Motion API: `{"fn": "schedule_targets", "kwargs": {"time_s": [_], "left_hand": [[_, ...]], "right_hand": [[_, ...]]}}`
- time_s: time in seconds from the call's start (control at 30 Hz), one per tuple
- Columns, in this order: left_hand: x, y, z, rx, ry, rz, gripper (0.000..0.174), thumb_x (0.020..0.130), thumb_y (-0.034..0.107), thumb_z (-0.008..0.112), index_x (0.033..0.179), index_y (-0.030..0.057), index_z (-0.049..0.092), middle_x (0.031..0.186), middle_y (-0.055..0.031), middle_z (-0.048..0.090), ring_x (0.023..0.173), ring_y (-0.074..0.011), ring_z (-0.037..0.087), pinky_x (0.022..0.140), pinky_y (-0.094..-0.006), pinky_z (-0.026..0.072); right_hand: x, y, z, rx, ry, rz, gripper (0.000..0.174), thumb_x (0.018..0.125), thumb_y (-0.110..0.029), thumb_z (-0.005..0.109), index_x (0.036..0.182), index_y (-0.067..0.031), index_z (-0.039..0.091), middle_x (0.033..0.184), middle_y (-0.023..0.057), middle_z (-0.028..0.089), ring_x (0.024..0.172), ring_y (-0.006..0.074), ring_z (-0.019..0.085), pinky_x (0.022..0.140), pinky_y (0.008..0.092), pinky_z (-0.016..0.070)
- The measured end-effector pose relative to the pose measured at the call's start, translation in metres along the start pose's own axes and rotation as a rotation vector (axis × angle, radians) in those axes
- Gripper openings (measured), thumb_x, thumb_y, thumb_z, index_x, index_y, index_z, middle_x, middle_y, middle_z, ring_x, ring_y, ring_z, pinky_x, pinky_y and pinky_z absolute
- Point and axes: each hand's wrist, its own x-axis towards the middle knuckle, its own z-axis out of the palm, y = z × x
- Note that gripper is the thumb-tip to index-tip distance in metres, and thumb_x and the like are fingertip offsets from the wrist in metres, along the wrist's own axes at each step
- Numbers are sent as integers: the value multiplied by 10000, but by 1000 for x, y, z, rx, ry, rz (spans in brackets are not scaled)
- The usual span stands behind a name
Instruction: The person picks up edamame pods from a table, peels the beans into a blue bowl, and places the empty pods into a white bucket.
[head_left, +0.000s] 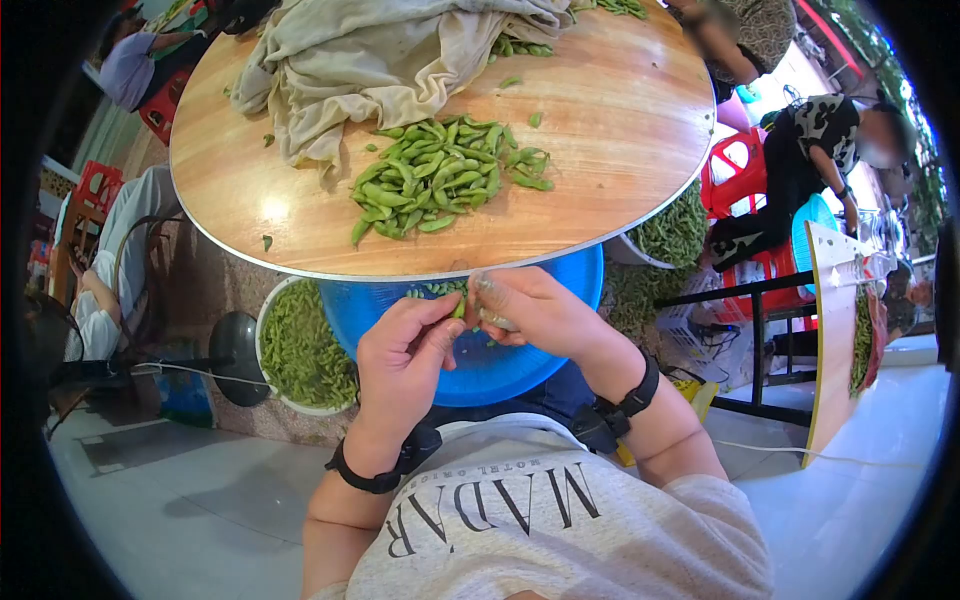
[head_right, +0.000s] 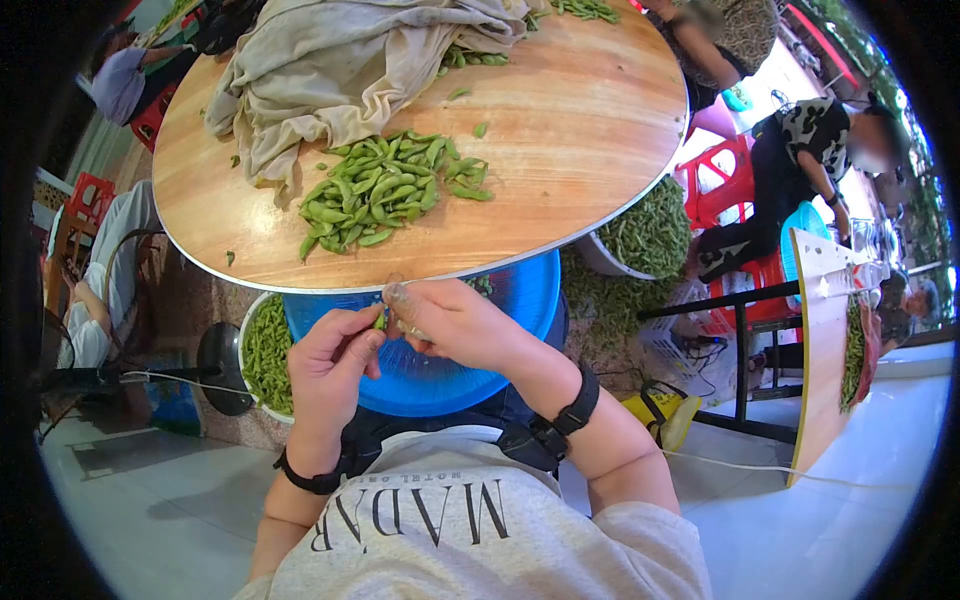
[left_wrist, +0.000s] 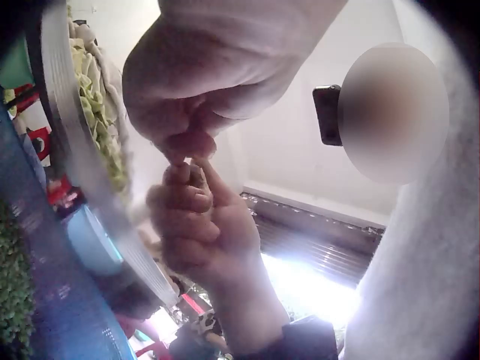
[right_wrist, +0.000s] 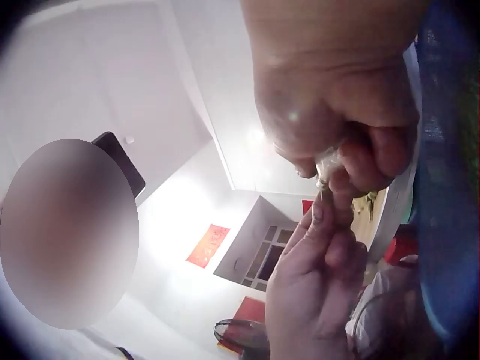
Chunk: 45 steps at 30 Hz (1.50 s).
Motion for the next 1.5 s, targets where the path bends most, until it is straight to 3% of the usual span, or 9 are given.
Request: {"fn": "schedule_targets", "kwargs": {"time_s": [0.1, 0.3, 0.37, 0.43, 0.63, 0.77, 1.07, 1.17, 1.5], "left_hand": [[0, -9, -6, 291, -7, 196, 162, 772, -34, 596, 932, -19, 611, 704, -34, 558, 545, -81, 498, 475, -195, 397], [2, -9, -12, 462, -7, 406, 120, 741, -20, 626, 859, -20, 605, 653, -62, 528, 497, -110, 487, 454, -231, 387], [-1, -9, -13, 448, -25, 306, 96, 751, -30, 608, 845, -18, 600, 644, -67, 519, 488, -116, 505, 445, -230, 393], [-2, -13, -13, 418, -4, 268, 131, 728, -31, 617, 855, -5, 599, 662, -114, 541, 545, -222, 548, 482, -286, 424], [-5, -18, -10, 274, 21, 143, 81, 772, -44, 577, 847, -19, 595, 668, -76, 553, 464, -119, 533, 409, -231, 409], [-5, -25, -10, 88, 49, -69, 71, 774, -31, 594, 845, -36, 601, 623, -72, 557, 463, -102, 539, 405, -213, 412], [-7, -26, -8, 304, 33, 50, 76, 747, 0, 639, 820, -7, 622, 612, -85, 563, 465, -128, 540, 412, -241, 404], [-4, -35, -11, 391, 10, 230, 35, 768, -30, 610, 801, -39, 603, 605, -55, 559, 441, -79, 506, 381, -211, 381], [-4, -30, -5, 433, 22, 282, 53, 745, -36, 612, 791, -11, 604, 607, -82, 542, 462, -138, 526, 410, -247, 396]], "right_hand": [[0, -4, 11, 14, -21, 54, 387, 916, -382, 405, 842, -40, 570, 599, -22, 443, 508, 48, 382, 447, 186, 323], [2, -6, 16, -30, -31, 114, 389, 908, -407, 408, 863, -56, 572, 619, -22, 448, 529, 46, 388, 440, 185, 318], [4, -7, 18, -47, -15, 120, 353, 906, -371, 422, 801, -60, 552, 618, -20, 453, 525, 45, 389, 436, 187, 315], [6, -1, 19, -58, -8, 99, 334, 904, -346, 433, 764, -62, 536, 609, -21, 452, 513, 45, 386, 433, 188, 313], [6, 2, 21, -104, 53, 125, 329, 902, -318, 451, 724, -55, 538, 589, -13, 473, 477, 47, 388, 425, 188, 319], [5, 2, 19, -83, 90, 168, 344, 904, -335, 447, 758, -46, 564, 587, -10, 473, 483, 50, 398, 432, 190, 333], [5, 8, 17, -163, 40, 133, 383, 915, -352, 413, 775, -32, 570, 582, -10, 457, 485, 60, 399, 436, 198, 340], [3, 3, 16, -163, 22, 151, 351, 916, -323, 400, 782, -37, 552, 599, -14, 468, 495, 49, 401, 439, 184, 336], [1, 9, 14, -182, 41, 80, 306, 904, -296, 451, 733, -51, 521, 592, -16, 475, 494, 46, 403, 438, 191, 323]]}}
